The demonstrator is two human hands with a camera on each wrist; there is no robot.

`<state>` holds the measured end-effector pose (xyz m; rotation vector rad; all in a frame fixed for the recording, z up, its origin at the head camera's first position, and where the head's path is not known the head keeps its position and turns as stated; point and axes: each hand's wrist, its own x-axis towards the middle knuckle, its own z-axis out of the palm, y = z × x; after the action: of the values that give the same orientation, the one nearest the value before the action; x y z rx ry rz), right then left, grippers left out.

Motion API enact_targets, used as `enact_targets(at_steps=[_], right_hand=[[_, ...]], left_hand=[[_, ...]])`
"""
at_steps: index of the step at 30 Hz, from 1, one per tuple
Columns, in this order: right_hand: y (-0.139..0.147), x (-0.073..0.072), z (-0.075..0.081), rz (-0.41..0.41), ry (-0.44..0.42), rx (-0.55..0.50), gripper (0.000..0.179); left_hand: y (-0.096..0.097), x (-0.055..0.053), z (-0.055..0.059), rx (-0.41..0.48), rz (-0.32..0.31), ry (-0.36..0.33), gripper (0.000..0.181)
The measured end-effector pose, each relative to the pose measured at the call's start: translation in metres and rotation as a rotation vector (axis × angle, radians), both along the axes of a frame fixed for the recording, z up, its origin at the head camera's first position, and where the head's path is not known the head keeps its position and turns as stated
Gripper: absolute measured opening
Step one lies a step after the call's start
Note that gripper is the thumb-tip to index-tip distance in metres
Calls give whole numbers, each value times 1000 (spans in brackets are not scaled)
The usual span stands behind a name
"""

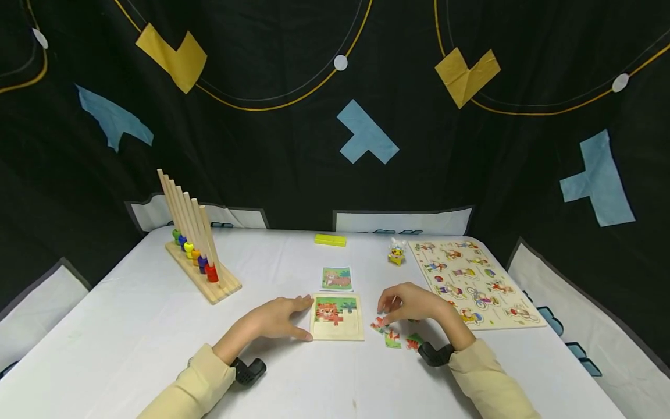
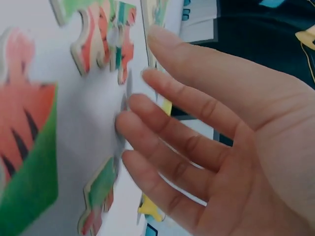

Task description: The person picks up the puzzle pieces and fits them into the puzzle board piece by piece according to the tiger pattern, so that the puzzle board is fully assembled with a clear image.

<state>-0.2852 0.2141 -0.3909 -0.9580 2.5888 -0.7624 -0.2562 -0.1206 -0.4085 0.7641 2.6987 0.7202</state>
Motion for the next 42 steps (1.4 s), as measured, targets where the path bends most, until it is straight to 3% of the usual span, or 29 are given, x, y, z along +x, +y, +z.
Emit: enact_targets(at_steps=[7, 13, 30, 36, 42], right_hand=[[-8, 5, -4, 0, 24, -15, 28], [-10, 5, -10, -16, -17, -16, 28], [-12, 0, -14, 92, -88, -89, 30], [-12, -2, -14, 140, -76, -119, 27], [-12, -1, -11, 120, -69, -162, 24]], left_hand=[[0, -1, 0, 0, -6, 2, 85], [1, -1, 0, 0, -5, -1, 85], [0, -1, -1, -5, 7, -3, 85], [0, -2, -3, -7, 8, 1, 85], [0, -1, -3, 2, 3, 1, 85]])
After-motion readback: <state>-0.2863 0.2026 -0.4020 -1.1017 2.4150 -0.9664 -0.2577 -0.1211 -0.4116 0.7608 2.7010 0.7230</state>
